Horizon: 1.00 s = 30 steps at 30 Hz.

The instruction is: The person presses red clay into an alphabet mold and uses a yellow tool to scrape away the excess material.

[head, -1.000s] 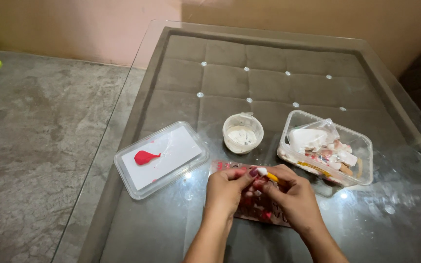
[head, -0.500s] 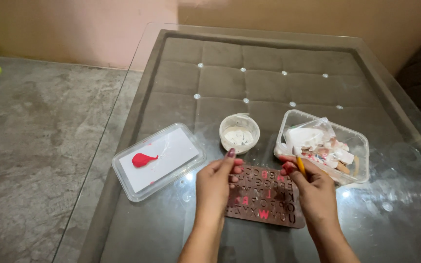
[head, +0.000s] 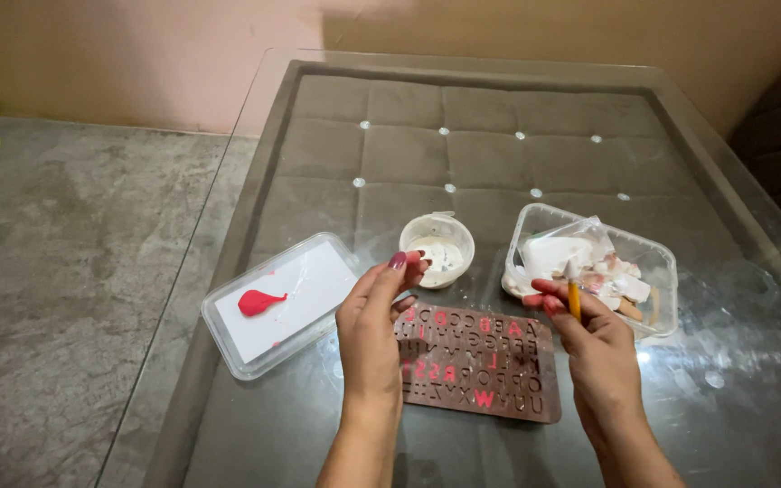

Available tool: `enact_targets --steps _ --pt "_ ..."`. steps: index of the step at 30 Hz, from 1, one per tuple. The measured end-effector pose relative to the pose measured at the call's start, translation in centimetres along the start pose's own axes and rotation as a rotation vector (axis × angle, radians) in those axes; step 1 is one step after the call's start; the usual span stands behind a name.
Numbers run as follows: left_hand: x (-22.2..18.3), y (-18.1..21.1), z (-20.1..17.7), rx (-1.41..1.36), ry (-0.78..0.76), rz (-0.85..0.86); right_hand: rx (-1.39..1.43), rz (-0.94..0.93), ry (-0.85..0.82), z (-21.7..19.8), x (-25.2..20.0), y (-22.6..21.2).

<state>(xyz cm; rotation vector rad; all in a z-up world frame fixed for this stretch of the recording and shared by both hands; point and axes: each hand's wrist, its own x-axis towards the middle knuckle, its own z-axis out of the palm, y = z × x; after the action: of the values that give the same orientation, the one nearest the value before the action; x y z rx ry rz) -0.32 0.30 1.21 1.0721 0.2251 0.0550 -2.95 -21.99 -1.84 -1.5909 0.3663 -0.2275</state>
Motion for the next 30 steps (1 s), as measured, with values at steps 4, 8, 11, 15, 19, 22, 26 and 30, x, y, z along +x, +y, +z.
enact_targets --steps 4,8,11,15,19,22,26,30 --pt "0.1 -0.5 0.0 0.021 -0.018 0.005 0.022 -0.025 -0.015 0.0 -0.1 -0.1" --pt "0.0 -1.9 0.2 0.010 -0.034 0.104 -0.023 -0.042 0.008 0.2 -0.1 0.5" --pt "-0.4 -2.8 0.7 0.158 -0.026 0.086 -0.012 -0.038 -0.008 0.4 0.2 1.3" --pt "-0.7 -3.2 1.2 0.300 -0.034 0.018 -0.018 0.004 -0.026 0.6 0.2 2.4" --pt "-1.1 -3.7 1.5 0.360 -0.063 0.016 0.012 -0.018 -0.060 1.1 0.0 2.9" --pt "-1.1 -4.0 1.5 0.368 -0.074 0.065 0.021 -0.057 -0.087 1.3 -0.2 2.7" --pt "-1.2 -3.7 1.4 0.451 -0.046 0.049 0.034 -0.037 -0.109 1.1 0.0 2.1" --pt "-1.1 -3.8 1.4 0.446 -0.046 0.040 0.025 -0.027 -0.115 1.2 -0.3 1.6"
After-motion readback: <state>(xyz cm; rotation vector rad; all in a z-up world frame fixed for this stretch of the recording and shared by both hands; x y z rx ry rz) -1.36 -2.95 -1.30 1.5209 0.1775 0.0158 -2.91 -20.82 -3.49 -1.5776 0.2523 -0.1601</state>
